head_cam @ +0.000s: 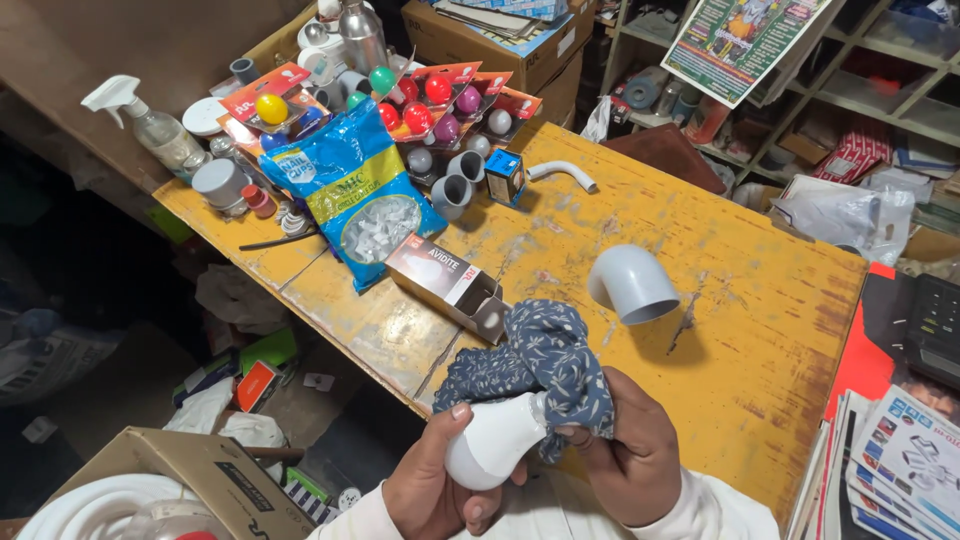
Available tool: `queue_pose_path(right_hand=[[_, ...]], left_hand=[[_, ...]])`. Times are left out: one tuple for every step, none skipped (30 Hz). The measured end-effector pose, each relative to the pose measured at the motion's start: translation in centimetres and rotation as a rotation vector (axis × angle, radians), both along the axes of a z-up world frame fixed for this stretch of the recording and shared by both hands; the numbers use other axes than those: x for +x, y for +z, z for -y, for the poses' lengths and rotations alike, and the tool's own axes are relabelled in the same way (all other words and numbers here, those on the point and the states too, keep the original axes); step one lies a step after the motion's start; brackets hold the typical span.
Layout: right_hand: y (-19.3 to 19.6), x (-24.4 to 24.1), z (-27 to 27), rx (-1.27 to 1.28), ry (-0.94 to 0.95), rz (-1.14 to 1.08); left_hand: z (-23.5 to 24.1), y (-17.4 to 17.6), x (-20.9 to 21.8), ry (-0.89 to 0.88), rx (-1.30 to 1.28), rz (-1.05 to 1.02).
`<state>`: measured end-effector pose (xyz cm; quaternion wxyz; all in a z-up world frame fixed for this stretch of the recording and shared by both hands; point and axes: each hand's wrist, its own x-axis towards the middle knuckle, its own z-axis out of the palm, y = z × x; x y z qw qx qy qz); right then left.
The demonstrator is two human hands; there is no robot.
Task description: Inspecting and cleaning PVC fittings and an LED light bulb at a shop counter.
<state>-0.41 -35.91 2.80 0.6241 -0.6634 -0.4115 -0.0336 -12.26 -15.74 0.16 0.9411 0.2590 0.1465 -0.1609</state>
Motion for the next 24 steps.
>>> queue_pose_path(right_hand=[[-0.1,-0.1,0.1,0.009,0.018,-0.002],[-0.4,-0.1,0.1,0.009,0.018,0.000],[-0.5,0.0,0.2,0.014,-0.009,-0.002],[-0.8,-0.1,0.3,0.019,-0.037,-0.007],[-0.4,-0.1,0.2,0.019,-0.037,-0.005],[0.0,-0.2,0.0,0.022,-0.030,-0.008],[0.4,-0.2,-0.1,0.025,-0.023,-0.010],[0.4,-0.4,-0.2,0.025,-0.023,-0.011],[0.3,-0.6,-0.3,0.019,-0.035,-0.005],[0.2,-0.7,-0.3,0.011,-0.048,0.003],[0.0,-0.6,-0.1,0.010,-0.049,0.002],[-0.2,-0.5,0.1,-0.013,-0.074,-0.007],[-0.4,-0.3,0.3,-0.036,-0.100,-0.016],[-1.0,0.0,0.7,-0.034,-0.099,-0.016],[-1.6,0.4,1.1,-0.027,-0.095,-0.133],[-2.2,0.8,1.4,-0.022,-0.086,-0.251],[-3.1,1.3,1.9,-0.020,-0.081,-0.251],[-4.0,1.8,2.5,0.056,-0.073,-0.397],[-4.8,2.3,3.0,0.133,-0.065,-0.544],[-5.5,2.8,3.8,0.132,-0.062,-0.545],[-6.3,3.3,4.7,0.218,-0.020,-0.615],[-7.0,3.6,5.7,0.304,0.017,-0.685],[-6.7,3.5,6.2,0.303,0.013,-0.687],[-6.3,3.6,6.5,0.342,0.055,-0.761]], left_hand=[[0.0,0.0,-0.1,-0.008,0.000,-0.019],[0.0,0.0,-0.1,-0.007,0.000,-0.016],[0.0,-0.1,-0.1,-0.012,0.011,0.004],[0.0,-0.1,-0.2,-0.018,0.021,0.023],[0.0,0.0,-0.2,-0.019,0.021,0.025],[0.0,0.0,-0.1,-0.025,0.016,0.018],[0.0,0.0,-0.1,-0.031,0.011,0.011],[-0.1,-0.1,-0.1,-0.031,0.011,0.009],[-0.1,-0.2,-0.2,-0.035,-0.001,-0.007],[0.0,-0.3,-0.2,-0.040,-0.015,-0.023],[0.0,-0.5,-0.3,-0.041,-0.017,-0.023],[0.0,-0.6,-0.4,-0.032,-0.028,-0.023],[0.0,-0.8,-0.5,-0.024,-0.040,-0.023],[0.1,-0.7,-0.4,-0.023,-0.037,-0.023],[0.1,-0.6,-0.4,-0.003,-0.051,0.039],[0.2,-0.4,-0.4,0.021,-0.064,0.102],[0.2,-0.4,-0.4,0.026,-0.062,0.102],[0.3,-0.4,-0.4,0.032,-0.055,0.138],[0.3,-0.4,-0.3,0.038,-0.047,0.175],[0.3,-0.3,-0.3,0.040,-0.047,0.174],[0.3,-0.1,-0.3,0.032,-0.067,0.149],[0.3,0.0,-0.3,0.018,-0.089,0.123],[0.4,0.0,-0.3,0.015,-0.092,0.120],[0.4,0.1,-0.2,0.029,-0.072,0.142]])
